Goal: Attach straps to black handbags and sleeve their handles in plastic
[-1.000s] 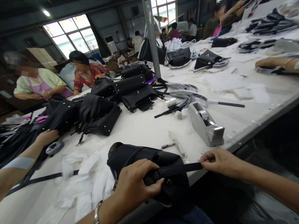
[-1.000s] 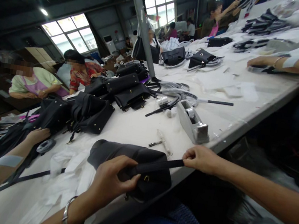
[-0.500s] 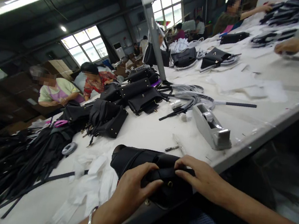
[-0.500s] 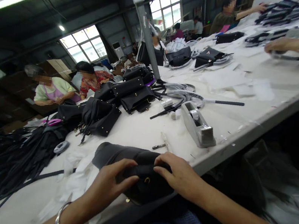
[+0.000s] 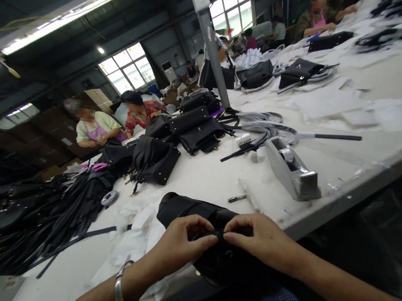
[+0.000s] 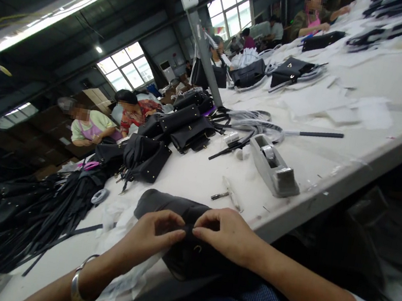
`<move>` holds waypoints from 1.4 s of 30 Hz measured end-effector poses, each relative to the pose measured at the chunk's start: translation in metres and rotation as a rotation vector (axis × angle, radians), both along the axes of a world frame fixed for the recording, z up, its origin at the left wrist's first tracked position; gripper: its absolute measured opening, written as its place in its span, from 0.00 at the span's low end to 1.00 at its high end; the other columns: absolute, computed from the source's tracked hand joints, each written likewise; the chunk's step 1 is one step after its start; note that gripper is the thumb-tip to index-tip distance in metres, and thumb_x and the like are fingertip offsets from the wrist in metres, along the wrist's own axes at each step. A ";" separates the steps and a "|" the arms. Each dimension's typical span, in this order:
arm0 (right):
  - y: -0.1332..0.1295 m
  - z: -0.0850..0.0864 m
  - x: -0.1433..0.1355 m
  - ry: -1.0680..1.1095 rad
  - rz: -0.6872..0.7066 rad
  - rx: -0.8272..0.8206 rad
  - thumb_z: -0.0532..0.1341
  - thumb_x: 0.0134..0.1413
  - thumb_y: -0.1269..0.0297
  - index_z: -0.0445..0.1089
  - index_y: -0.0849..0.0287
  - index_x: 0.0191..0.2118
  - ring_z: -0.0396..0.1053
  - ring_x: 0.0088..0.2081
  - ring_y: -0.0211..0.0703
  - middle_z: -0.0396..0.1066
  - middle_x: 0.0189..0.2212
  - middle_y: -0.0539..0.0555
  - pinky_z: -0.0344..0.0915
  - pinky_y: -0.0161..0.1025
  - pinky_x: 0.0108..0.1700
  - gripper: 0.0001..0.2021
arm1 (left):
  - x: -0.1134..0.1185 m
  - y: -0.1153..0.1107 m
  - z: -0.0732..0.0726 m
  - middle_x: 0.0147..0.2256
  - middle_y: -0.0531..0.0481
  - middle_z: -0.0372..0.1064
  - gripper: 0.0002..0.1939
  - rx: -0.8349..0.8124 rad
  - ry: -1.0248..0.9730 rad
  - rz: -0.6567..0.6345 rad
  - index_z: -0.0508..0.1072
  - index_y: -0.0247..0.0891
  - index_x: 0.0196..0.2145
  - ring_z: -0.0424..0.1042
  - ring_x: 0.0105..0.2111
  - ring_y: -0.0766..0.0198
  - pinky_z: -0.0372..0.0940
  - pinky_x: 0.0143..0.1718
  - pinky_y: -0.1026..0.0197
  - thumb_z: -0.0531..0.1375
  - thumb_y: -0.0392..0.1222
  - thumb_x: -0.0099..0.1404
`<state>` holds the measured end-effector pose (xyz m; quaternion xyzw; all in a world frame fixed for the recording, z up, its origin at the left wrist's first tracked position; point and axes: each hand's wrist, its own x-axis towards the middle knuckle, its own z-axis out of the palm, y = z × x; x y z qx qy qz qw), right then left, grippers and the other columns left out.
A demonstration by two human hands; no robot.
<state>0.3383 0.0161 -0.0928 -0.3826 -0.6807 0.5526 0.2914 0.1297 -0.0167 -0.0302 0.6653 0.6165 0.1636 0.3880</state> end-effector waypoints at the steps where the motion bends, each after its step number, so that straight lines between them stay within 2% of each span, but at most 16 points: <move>1: -0.001 -0.001 0.000 0.003 -0.008 -0.002 0.63 0.52 0.60 0.79 0.57 0.34 0.75 0.35 0.45 0.79 0.31 0.50 0.66 0.35 0.37 0.09 | -0.001 0.000 -0.001 0.36 0.47 0.76 0.11 -0.022 -0.040 0.012 0.75 0.35 0.38 0.75 0.38 0.59 0.66 0.39 0.62 0.66 0.44 0.60; 6: -0.005 -0.001 0.004 -0.013 -0.007 0.037 0.63 0.54 0.63 0.78 0.57 0.35 0.75 0.36 0.44 0.79 0.32 0.49 0.65 0.34 0.38 0.07 | -0.003 0.002 -0.002 0.29 0.53 0.71 0.16 -0.244 -0.238 0.107 0.70 0.34 0.38 0.71 0.28 0.68 0.64 0.31 0.67 0.67 0.47 0.59; 10: -0.008 -0.005 0.005 -0.017 0.006 0.091 0.62 0.55 0.62 0.78 0.57 0.36 0.74 0.37 0.45 0.78 0.33 0.50 0.65 0.36 0.39 0.08 | 0.000 0.005 0.001 0.29 0.52 0.71 0.21 -0.332 -0.141 0.060 0.72 0.33 0.41 0.70 0.26 0.68 0.64 0.28 0.66 0.67 0.52 0.58; 13: -0.010 -0.012 0.004 0.006 0.021 0.102 0.61 0.55 0.63 0.78 0.57 0.38 0.74 0.38 0.46 0.78 0.35 0.51 0.65 0.38 0.41 0.09 | 0.003 0.008 0.002 0.31 0.49 0.73 0.20 -0.375 -0.107 0.019 0.72 0.32 0.40 0.73 0.28 0.65 0.65 0.31 0.63 0.68 0.51 0.58; 16: -0.011 -0.017 0.004 0.044 0.032 0.107 0.61 0.54 0.66 0.78 0.57 0.40 0.74 0.42 0.47 0.78 0.38 0.52 0.65 0.38 0.45 0.10 | 0.007 0.010 0.001 0.31 0.48 0.74 0.18 -0.416 -0.139 0.042 0.71 0.32 0.38 0.75 0.30 0.64 0.65 0.33 0.63 0.68 0.49 0.57; 22: -0.009 -0.028 0.007 0.127 0.029 0.099 0.60 0.55 0.66 0.79 0.57 0.43 0.74 0.43 0.46 0.77 0.39 0.54 0.66 0.39 0.47 0.12 | 0.009 0.009 -0.002 0.27 0.51 0.72 0.18 -0.404 -0.131 0.102 0.72 0.32 0.37 0.72 0.26 0.67 0.63 0.29 0.65 0.69 0.48 0.56; 25: -0.009 -0.035 0.005 0.173 -0.010 0.084 0.60 0.56 0.65 0.79 0.56 0.43 0.73 0.43 0.45 0.77 0.39 0.53 0.66 0.39 0.48 0.12 | 0.011 0.007 -0.001 0.30 0.50 0.74 0.19 -0.388 -0.119 0.124 0.73 0.32 0.38 0.73 0.29 0.65 0.64 0.31 0.65 0.69 0.49 0.56; 31: -0.013 -0.039 0.000 0.163 -0.119 0.006 0.64 0.53 0.61 0.78 0.57 0.37 0.74 0.40 0.46 0.78 0.36 0.51 0.66 0.40 0.44 0.08 | 0.018 0.005 0.003 0.30 0.49 0.74 0.18 -0.364 -0.077 0.220 0.73 0.32 0.37 0.72 0.31 0.65 0.63 0.32 0.66 0.70 0.47 0.55; 36: -0.011 -0.040 -0.002 0.167 -0.111 -0.018 0.65 0.53 0.60 0.77 0.57 0.35 0.74 0.38 0.45 0.78 0.33 0.51 0.66 0.38 0.41 0.08 | 0.019 0.006 -0.007 0.28 0.52 0.71 0.17 -0.321 -0.089 0.265 0.71 0.33 0.33 0.69 0.28 0.66 0.60 0.30 0.66 0.70 0.44 0.51; 42: -0.007 -0.046 0.000 0.183 -0.048 -0.100 0.65 0.53 0.58 0.77 0.59 0.34 0.73 0.37 0.44 0.77 0.31 0.51 0.65 0.38 0.39 0.09 | 0.023 0.004 -0.016 0.27 0.52 0.69 0.14 -0.262 -0.069 0.271 0.68 0.34 0.32 0.68 0.29 0.65 0.58 0.30 0.66 0.68 0.41 0.52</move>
